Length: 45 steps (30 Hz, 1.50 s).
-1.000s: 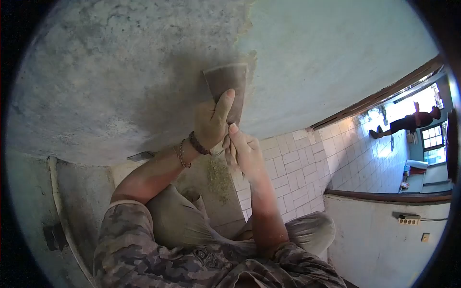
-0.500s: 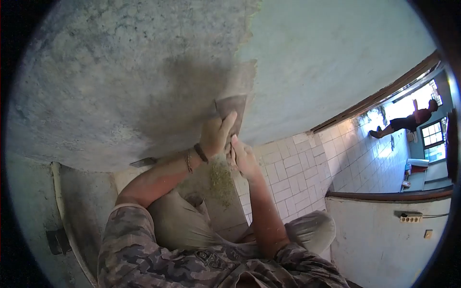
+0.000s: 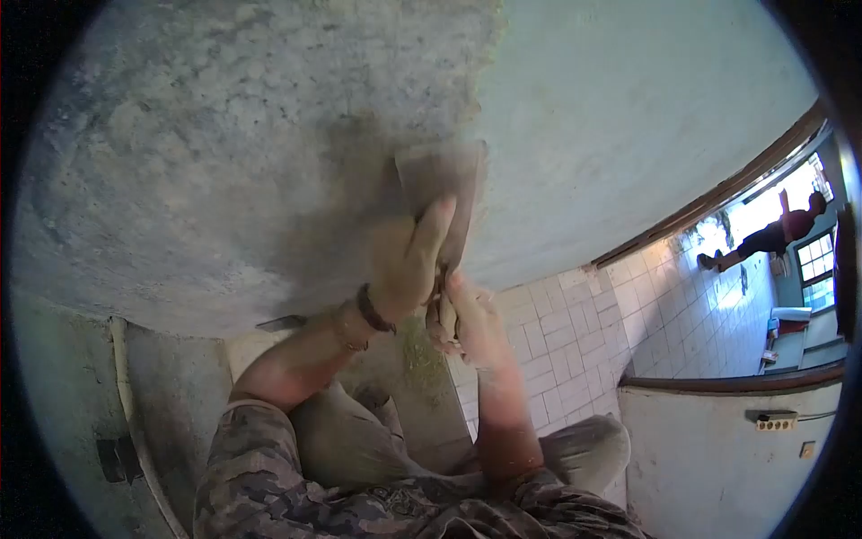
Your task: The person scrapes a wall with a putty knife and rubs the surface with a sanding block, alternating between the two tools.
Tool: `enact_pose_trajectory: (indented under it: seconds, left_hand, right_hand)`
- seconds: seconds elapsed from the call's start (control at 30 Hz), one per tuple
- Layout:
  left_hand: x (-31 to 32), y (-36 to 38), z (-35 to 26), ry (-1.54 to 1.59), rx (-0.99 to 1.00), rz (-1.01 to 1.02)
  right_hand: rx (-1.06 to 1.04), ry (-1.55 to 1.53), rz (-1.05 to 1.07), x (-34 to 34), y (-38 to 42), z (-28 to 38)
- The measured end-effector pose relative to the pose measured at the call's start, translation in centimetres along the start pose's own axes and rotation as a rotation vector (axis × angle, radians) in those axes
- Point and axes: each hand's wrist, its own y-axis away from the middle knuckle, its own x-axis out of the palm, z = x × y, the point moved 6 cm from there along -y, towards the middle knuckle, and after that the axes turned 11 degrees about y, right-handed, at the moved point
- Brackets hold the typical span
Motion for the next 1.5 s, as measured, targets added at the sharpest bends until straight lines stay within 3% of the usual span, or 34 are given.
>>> enact_pose_trajectory:
  seconds: [0.1,0.17,0.2,0.23,0.3,0.37,0.43,0.5,0.53,0.6,0.67,0.77,0.8,0.87,0.97,1.07,1.1,1.17,1.3,1.5]
  left_hand:
    - [0.6,-1.4,-4.2,0.121,-0.035,-0.002]
    - [0.4,-1.3,-3.8,-0.002,-0.03,0.014]
    - [0.7,-0.5,-2.8,0.003,-0.02,0.021]
    - [0.6,0.4,-1.5,0.002,0.028,-0.04]
    - [0.0,-0.4,-1.4,0.009,0.104,-0.125]
    - [0.1,-1.2,-3.0,-0.191,0.184,-0.033]
    - [0.8,-1.7,-5.9,-0.075,0.025,-0.005]
    - [1.0,-1.9,-5.1,0.046,-0.064,0.007]
    - [0.6,-1.0,-3.4,-0.077,0.168,-0.012]
    - [0.5,0.2,-3.9,-0.208,0.419,-0.019]
    - [0.2,0.1,-3.1,0.007,0.035,-0.072]
    - [0.7,-1.2,-6.0,0.04,-0.03,-0.083]
    - [0.7,-0.8,-5.3,0.044,-0.038,-0.086]
    - [0.2,-0.6,-4.4,-0.099,0.151,-0.101]
    - [-0.8,1.0,-2.5,-0.061,0.049,-0.135]
    - [-0.8,-0.1,-4.2,-0.074,0.202,-0.125]
    - [-0.6,-0.1,-4.9,-0.082,0.183,-0.125]
    - [-0.1,-0.8,-5.5,0.014,-0.045,-0.141]
    - [-1.4,0.8,-3.9,-0.178,0.105,-0.132]
    - [-0.3,-0.3,-5.5,-0.064,-0.151,-0.096]
  right_hand:
    - [0.054,-0.012,0.086,1.8,2.1,3.6]
    - [-0.194,0.024,0.008,0.9,-0.4,1.7]
    - [-0.281,-0.094,0.191,0.2,-2.8,-1.2]
    - [-0.294,-0.086,0.192,0.2,-2.2,-0.9]
    - [-0.132,0.005,0.055,-0.3,-1.3,-1.4]
    - [-0.152,-0.056,0.085,1.6,0.3,1.8]
    - [-0.05,-0.189,0.04,2.9,1.9,5.3]
    - [-0.089,-0.162,0.056,2.1,0.5,3.3]
    - [-0.128,-0.139,0.066,1.6,-0.3,2.1]
    - [-0.178,-0.083,0.064,0.8,-1.2,-1.2]
    - [-0.215,-0.023,0.058,1.5,-0.8,0.4]
    - [-0.075,-0.032,-0.049,1.9,1.2,3.0]
    - [-0.064,-0.039,-0.058,1.7,1.0,3.2]
    - [-0.072,-0.037,-0.06,1.7,0.5,2.6]
    - [-0.08,0.005,-0.02,2.2,-0.2,0.5]
    - [-0.006,-0.032,-0.012,2.7,1.1,1.9]
    - [0.014,-0.048,0.008,2.7,1.4,3.2]
    - [0.026,-0.056,0.037,2.7,1.6,3.3]
    - [0.014,-0.003,0.037,2.5,0.5,-0.2]
    - [-0.02,-0.054,0.027,2.9,2.1,3.2]
